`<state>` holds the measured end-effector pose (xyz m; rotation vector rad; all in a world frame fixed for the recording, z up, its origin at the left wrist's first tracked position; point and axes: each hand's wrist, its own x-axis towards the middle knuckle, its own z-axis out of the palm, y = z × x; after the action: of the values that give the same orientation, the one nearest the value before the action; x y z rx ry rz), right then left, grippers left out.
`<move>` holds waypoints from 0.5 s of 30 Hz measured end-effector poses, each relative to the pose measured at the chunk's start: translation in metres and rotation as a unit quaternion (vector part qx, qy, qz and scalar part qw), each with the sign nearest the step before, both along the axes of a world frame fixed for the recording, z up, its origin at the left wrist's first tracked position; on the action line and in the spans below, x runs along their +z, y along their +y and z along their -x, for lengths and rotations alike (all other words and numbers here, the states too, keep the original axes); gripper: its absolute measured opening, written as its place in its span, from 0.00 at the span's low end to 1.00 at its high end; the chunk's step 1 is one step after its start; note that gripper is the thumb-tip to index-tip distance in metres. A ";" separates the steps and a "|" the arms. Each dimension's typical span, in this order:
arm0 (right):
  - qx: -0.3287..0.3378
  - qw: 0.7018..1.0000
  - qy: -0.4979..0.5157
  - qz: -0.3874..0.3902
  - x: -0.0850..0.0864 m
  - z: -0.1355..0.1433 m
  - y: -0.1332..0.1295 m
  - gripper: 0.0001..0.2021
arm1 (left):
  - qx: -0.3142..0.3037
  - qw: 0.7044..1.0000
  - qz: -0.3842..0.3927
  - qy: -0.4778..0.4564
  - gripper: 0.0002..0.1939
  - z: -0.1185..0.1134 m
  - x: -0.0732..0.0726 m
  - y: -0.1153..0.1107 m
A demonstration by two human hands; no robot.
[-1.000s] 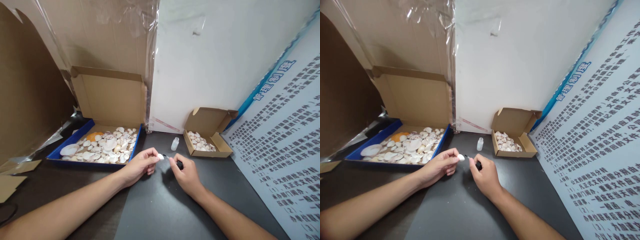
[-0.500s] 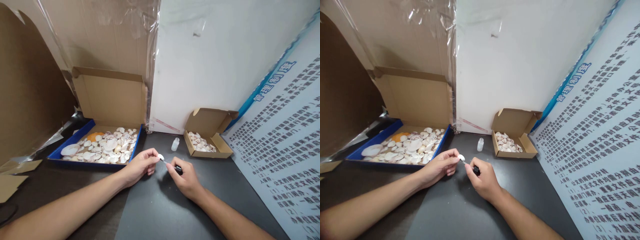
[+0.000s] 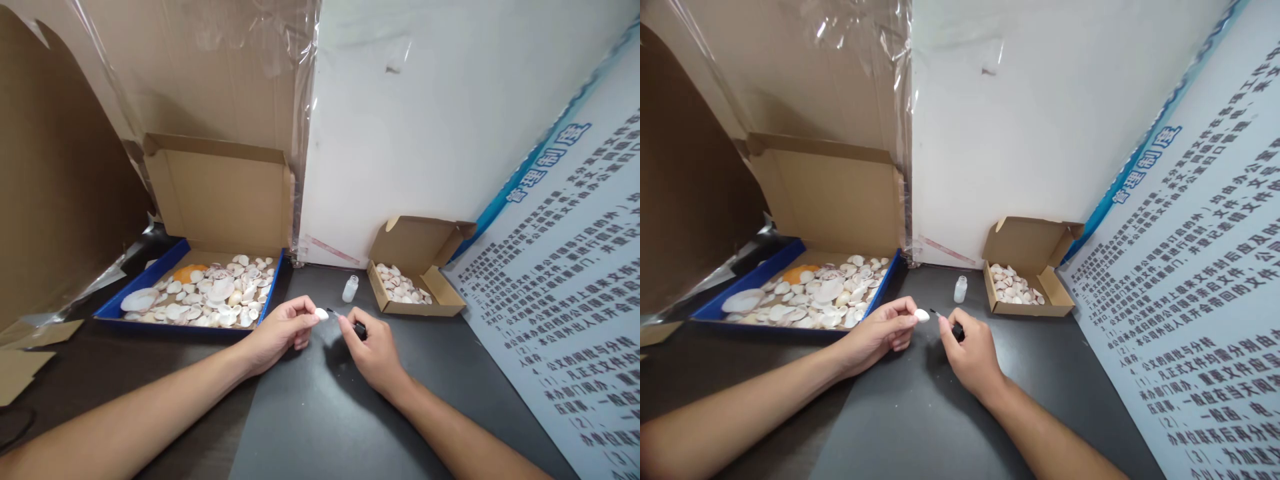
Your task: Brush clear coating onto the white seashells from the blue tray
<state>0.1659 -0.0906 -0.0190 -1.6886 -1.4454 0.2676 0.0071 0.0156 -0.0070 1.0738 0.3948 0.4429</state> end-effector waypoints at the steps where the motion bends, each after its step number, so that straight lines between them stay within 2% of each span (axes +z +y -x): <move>1: 0.007 1.000 0.002 0.000 0.000 0.000 0.000 0.19 | 0.000 1.000 -0.001 0.000 0.13 0.000 0.000 0.000; 5: 0.079 0.997 -0.002 -0.001 0.001 0.001 -0.002 0.18 | 0.003 1.000 -0.006 -0.001 0.13 0.001 -0.001 0.000; 11: 0.002 1.000 0.010 0.005 0.000 0.000 0.000 0.19 | -0.006 1.000 -0.008 -0.002 0.12 0.001 -0.002 0.001; 15: 0.070 0.997 0.005 -0.010 0.001 0.000 -0.001 0.19 | -0.001 1.000 -0.009 -0.002 0.12 0.001 -0.001 0.000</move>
<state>0.1662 -0.0918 -0.0178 -1.5706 -1.5572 0.3365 0.0065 0.0160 -0.0078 1.0904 0.3867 0.4472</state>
